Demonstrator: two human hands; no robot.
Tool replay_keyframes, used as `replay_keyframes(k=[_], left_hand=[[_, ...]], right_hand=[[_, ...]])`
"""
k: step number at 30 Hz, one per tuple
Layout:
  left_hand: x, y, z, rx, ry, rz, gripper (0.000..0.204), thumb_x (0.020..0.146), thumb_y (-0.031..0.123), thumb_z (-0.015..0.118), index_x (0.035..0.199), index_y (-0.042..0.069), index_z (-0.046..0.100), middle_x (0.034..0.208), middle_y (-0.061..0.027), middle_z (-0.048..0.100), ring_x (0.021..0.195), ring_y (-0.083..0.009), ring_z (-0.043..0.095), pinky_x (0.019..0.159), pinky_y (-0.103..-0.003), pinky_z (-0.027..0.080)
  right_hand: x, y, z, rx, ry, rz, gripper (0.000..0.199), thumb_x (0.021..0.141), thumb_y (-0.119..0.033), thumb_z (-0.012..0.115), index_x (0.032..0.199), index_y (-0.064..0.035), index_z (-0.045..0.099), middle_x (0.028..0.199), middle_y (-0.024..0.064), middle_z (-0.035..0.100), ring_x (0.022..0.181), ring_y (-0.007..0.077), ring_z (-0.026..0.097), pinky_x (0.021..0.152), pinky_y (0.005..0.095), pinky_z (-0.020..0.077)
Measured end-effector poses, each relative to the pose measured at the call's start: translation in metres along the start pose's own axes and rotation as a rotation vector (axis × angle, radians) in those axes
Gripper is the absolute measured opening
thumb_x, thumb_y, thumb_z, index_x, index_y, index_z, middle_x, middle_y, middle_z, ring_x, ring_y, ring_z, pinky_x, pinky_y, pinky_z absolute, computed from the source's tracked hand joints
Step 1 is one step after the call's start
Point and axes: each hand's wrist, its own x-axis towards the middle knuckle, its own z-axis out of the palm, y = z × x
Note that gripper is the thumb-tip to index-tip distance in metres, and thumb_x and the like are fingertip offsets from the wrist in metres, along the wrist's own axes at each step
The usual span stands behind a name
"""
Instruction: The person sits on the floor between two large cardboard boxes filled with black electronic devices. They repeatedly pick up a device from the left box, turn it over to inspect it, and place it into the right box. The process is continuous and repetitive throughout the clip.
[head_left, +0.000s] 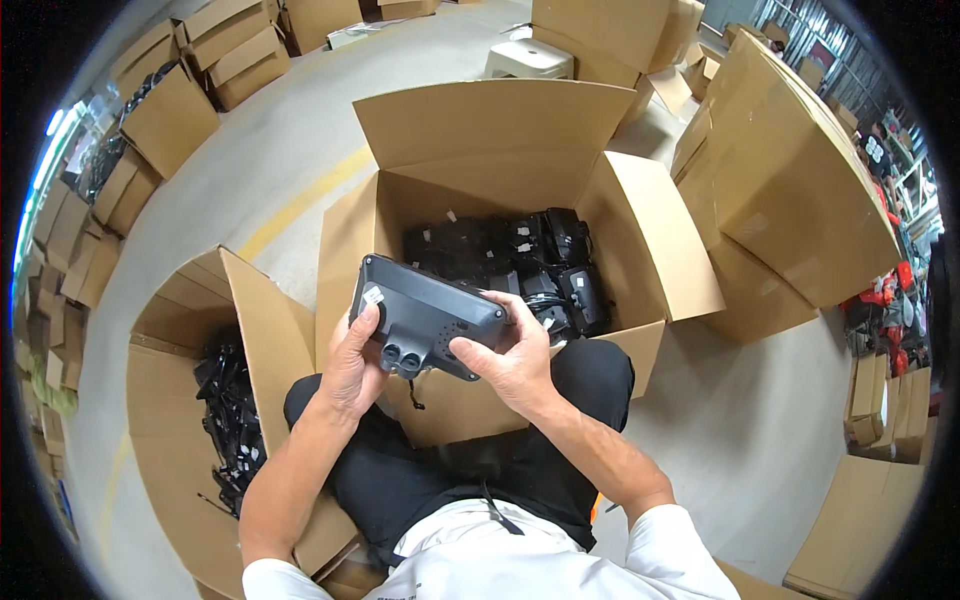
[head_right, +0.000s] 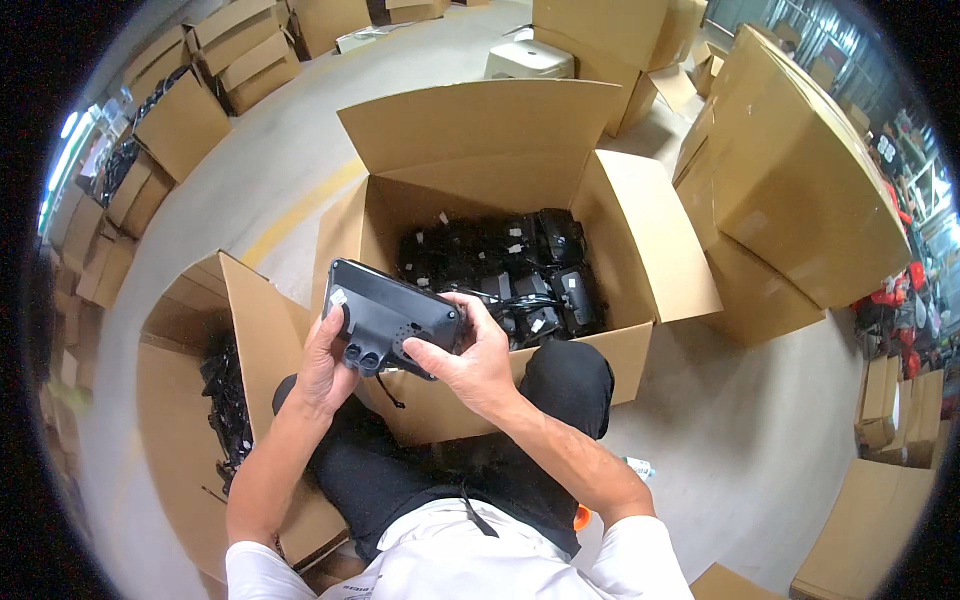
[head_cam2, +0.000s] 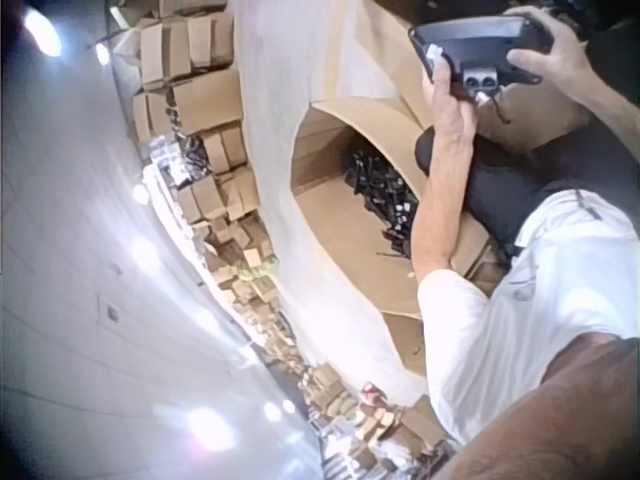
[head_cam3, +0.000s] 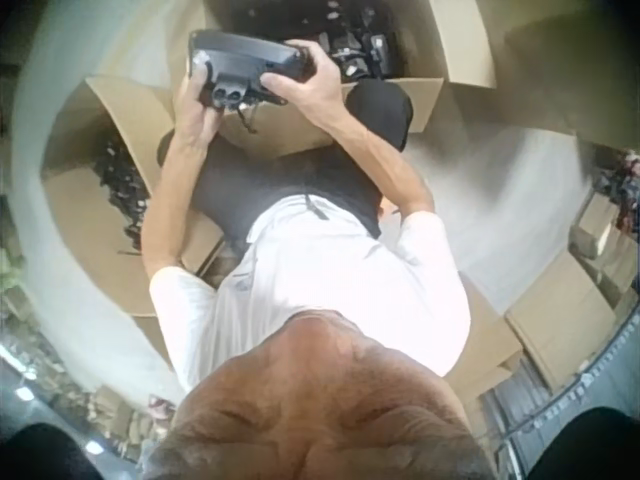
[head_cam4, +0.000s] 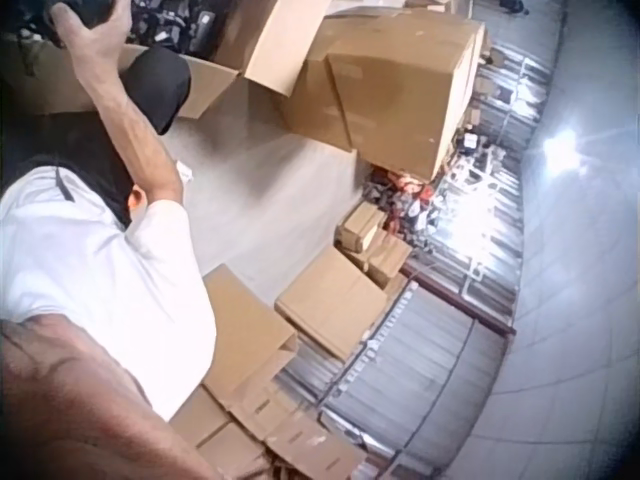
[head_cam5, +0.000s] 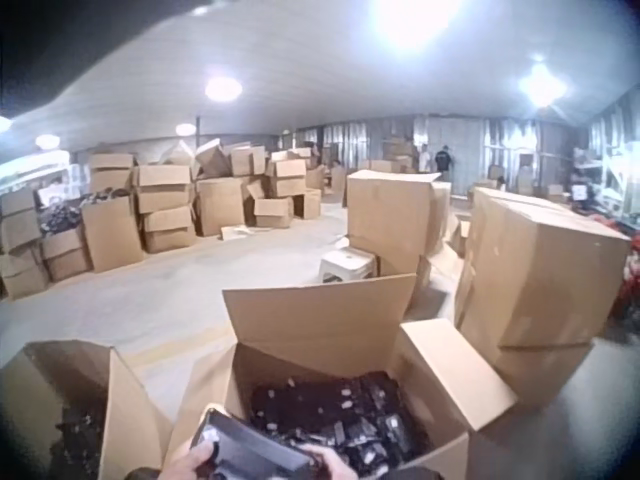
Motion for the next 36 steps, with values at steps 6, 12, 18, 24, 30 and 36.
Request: replay_keyframes(k=[6,12,18,24,30,36], left_hand=[[-0.006,0.008,0.003,0.2,0.131,-0.091,0.056,0.096,0.042,0.074,0.131,0.001,0.059,0.114,-0.0068,0.068,0.105,-0.0151,0.065,0.091,-0.03,0.051],[-0.014,0.006,0.015,0.307,0.134,-0.012,0.038,0.09,0.012,0.073,0.124,0.0,0.06,0.114,-0.0083,0.068,0.099,-0.0156,0.067,0.09,-0.034,0.056],[-0.021,0.005,0.021,0.569,-0.18,0.172,0.064,0.085,0.014,0.085,0.137,-0.003,0.053,0.122,-0.0086,0.066,0.111,-0.0138,0.061,0.098,-0.032,0.052],[-0.018,0.003,0.012,0.638,-0.239,0.113,0.07,0.085,0.02,0.087,0.141,-0.003,0.052,0.125,-0.0106,0.065,0.113,-0.0163,0.061,0.101,-0.033,0.051],[-0.016,-0.002,0.01,0.72,-0.223,0.178,0.074,0.08,0.015,0.088,0.143,-0.001,0.051,0.13,-0.0128,0.063,0.12,-0.0194,0.059,0.106,-0.035,0.048],[-0.016,0.0,0.013,0.736,-0.23,0.205,0.074,0.079,0.01,0.087,0.143,-0.002,0.05,0.129,-0.0151,0.064,0.118,-0.0223,0.062,0.105,-0.036,0.049]], right_hand=[[0.004,0.006,-0.006,-0.82,-0.072,-1.025,0.057,0.07,-0.007,0.083,0.122,0.0009,0.062,0.123,0.0194,0.064,0.113,0.0362,0.063,0.095,0.045,0.0532],[-0.019,0.012,0.018,-1.104,-0.514,-1.099,0.038,0.083,-0.015,0.073,0.117,0.0009,0.068,0.124,0.0161,0.065,0.12,0.0307,0.061,0.103,0.0461,0.0506],[0.01,-0.016,0.01,-0.895,-0.085,-0.917,0.078,0.079,-0.025,0.089,0.139,0.0063,0.05,0.126,0.0209,0.062,0.112,0.0344,0.066,0.098,0.0413,0.0537],[0.01,-0.001,-0.004,-0.336,-0.234,-0.142,0.077,0.089,-0.016,0.082,0.151,0.001,0.039,0.128,0.0149,0.062,0.111,0.0209,0.066,0.096,0.0352,0.0554],[0.006,0.003,-0.009,-0.325,-0.227,-0.181,0.075,0.087,-0.01,0.082,0.149,-0.0006,0.041,0.129,0.0142,0.061,0.114,0.0212,0.065,0.098,0.0346,0.0549],[0.006,-0.005,-0.009,-0.436,-0.232,-0.201,0.073,0.083,-0.007,0.084,0.145,-0.0007,0.046,0.132,0.0173,0.059,0.121,0.028,0.062,0.104,0.0378,0.051]])
